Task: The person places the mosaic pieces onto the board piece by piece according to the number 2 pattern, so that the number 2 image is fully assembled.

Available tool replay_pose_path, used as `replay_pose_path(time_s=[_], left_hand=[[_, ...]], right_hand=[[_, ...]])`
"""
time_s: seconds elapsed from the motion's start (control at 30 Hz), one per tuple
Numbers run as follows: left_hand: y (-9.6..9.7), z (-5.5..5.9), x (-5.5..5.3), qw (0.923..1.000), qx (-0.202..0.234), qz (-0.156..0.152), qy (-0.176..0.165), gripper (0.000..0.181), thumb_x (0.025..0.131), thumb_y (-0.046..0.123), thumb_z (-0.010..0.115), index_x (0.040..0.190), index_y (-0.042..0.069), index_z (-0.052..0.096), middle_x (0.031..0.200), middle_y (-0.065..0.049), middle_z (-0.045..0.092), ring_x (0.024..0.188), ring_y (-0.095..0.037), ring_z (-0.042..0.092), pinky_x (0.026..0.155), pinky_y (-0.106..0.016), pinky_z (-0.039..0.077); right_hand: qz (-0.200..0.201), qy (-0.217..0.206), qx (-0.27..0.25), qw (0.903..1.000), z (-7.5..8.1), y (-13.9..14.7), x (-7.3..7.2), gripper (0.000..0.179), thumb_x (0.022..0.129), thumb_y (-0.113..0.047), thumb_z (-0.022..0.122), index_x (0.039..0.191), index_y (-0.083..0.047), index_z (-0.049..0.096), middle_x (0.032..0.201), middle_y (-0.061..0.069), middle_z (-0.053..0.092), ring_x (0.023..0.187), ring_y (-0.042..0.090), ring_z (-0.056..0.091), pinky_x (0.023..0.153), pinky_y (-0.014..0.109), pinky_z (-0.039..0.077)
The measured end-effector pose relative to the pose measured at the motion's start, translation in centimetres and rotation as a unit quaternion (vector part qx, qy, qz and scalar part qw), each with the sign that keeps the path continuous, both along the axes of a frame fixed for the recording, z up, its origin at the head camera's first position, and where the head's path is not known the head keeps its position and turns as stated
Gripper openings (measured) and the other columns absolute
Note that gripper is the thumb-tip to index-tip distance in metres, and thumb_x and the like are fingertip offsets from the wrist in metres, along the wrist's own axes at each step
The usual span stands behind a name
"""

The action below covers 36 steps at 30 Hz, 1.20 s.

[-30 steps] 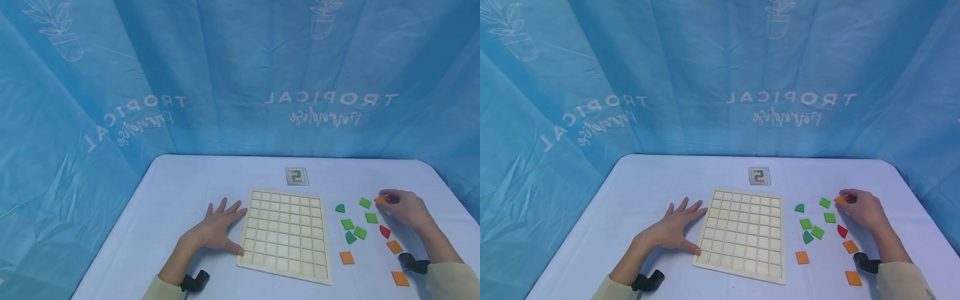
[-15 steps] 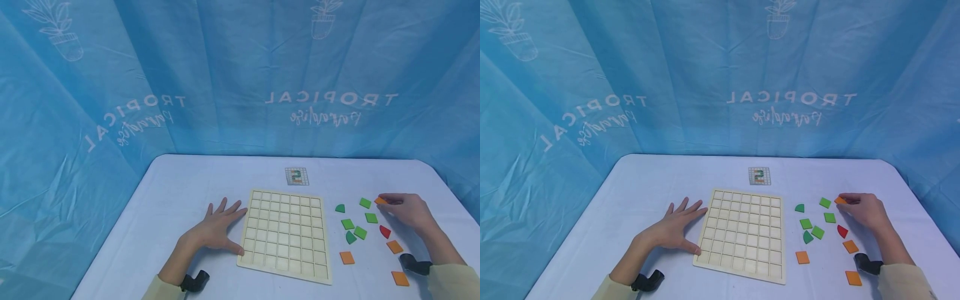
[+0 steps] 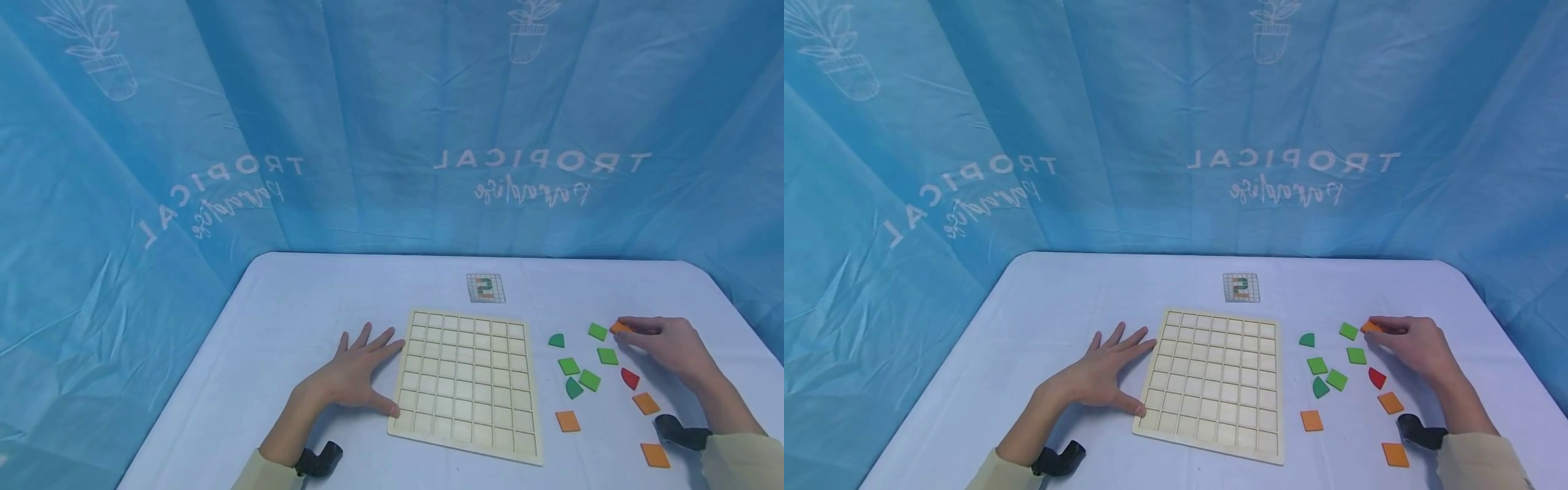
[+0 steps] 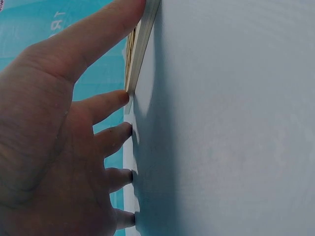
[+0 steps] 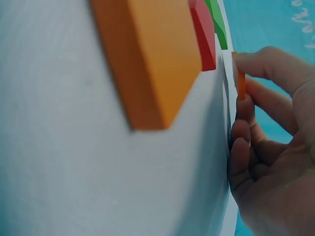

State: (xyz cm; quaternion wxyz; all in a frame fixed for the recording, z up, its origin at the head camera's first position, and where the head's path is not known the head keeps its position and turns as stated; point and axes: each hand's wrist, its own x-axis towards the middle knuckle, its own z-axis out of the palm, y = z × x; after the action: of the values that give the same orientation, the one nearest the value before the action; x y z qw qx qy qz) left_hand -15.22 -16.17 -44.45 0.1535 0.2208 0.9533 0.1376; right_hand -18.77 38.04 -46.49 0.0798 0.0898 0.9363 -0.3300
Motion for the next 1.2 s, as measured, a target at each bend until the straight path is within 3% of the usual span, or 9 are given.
replay_pose_path(time_s=[0.2, 0.47, 0.63, 0.9, 1.03, 1.2], left_hand=[[0.0, -0.1, 0.0, 1.0, 0.0, 0.0, 0.003, 0.118, 0.052, 0.083, 0.069, 0.151, 0.033, 0.03, 0.159, 0.003, 0.015, 0.145, -0.031, -0.003, 0.109, -0.063, -0.003], [0.0, 0.0, 0.1, 1.0, -0.004, 0.003, -0.001, 0.118, 0.052, 0.083, 0.069, 0.152, 0.035, 0.029, 0.16, 0.004, 0.014, 0.145, -0.03, -0.004, 0.109, -0.062, -0.004], [0.1, 0.0, 0.1, 1.0, -0.008, 0.002, 0.0, 0.117, 0.052, 0.084, 0.068, 0.152, 0.034, 0.029, 0.16, 0.005, 0.013, 0.145, -0.03, -0.005, 0.109, -0.062, -0.004], [0.1, 0.0, 0.1, 0.9999, -0.011, 0.0, 0.003, 0.118, 0.052, 0.085, 0.066, 0.152, 0.035, 0.028, 0.16, 0.005, 0.013, 0.145, -0.03, -0.005, 0.109, -0.062, -0.004], [0.0, 0.0, 0.2, 1.0, -0.009, -0.001, 0.002, 0.117, 0.053, 0.085, 0.066, 0.152, 0.035, 0.028, 0.16, 0.005, 0.013, 0.145, -0.03, -0.005, 0.109, -0.062, -0.004], [0.0, 0.0, 0.1, 0.9999, -0.011, 0.001, 0.002, 0.118, 0.052, 0.085, 0.066, 0.152, 0.035, 0.028, 0.16, 0.005, 0.013, 0.145, -0.03, -0.005, 0.109, -0.062, -0.004]], right_hand=[[0.0, -0.012, -0.029, 0.9995, 0.7, -0.3, 0.3, 0.089, 0.085, -0.067, 0.055, 0.142, 0.0, 0.043, 0.143, 0.038, 0.029, 0.13, 0.059, 0.014, 0.09, 0.074, 0.028], [0.027, 0.001, -0.038, 0.9989, 1.8, -1.8, 0.4, 0.086, 0.085, -0.067, 0.055, 0.144, -0.005, 0.044, 0.145, 0.034, 0.032, 0.129, 0.056, 0.021, 0.088, 0.071, 0.033], [0.049, 0.035, -0.04, 0.9974, 2.5, -3.4, 0.3, 0.073, 0.088, -0.058, 0.059, 0.14, -0.008, 0.051, 0.139, 0.027, 0.044, 0.122, 0.048, 0.033, 0.078, 0.058, 0.043], [0.087, 0.072, -0.035, 0.993, 2.9, -5.6, 0.0, 0.059, 0.088, -0.051, 0.064, 0.133, -0.012, 0.06, 0.128, 0.017, 0.056, 0.11, 0.035, 0.046, 0.073, 0.039, 0.045], [0.11, 0.091, -0.04, 0.9889, 2.9, -6.7, 0.0, 0.054, 0.087, -0.047, 0.068, 0.128, -0.013, 0.064, 0.122, 0.012, 0.06, 0.105, 0.031, 0.05, 0.074, 0.035, 0.046], [0.128, 0.086, -0.031, 0.9875, 3.1, -8.5, -0.3, 0.048, 0.086, -0.044, 0.07, 0.125, -0.017, 0.067, 0.118, 0.009, 0.061, 0.102, 0.029, 0.053, 0.076, 0.036, 0.048]])
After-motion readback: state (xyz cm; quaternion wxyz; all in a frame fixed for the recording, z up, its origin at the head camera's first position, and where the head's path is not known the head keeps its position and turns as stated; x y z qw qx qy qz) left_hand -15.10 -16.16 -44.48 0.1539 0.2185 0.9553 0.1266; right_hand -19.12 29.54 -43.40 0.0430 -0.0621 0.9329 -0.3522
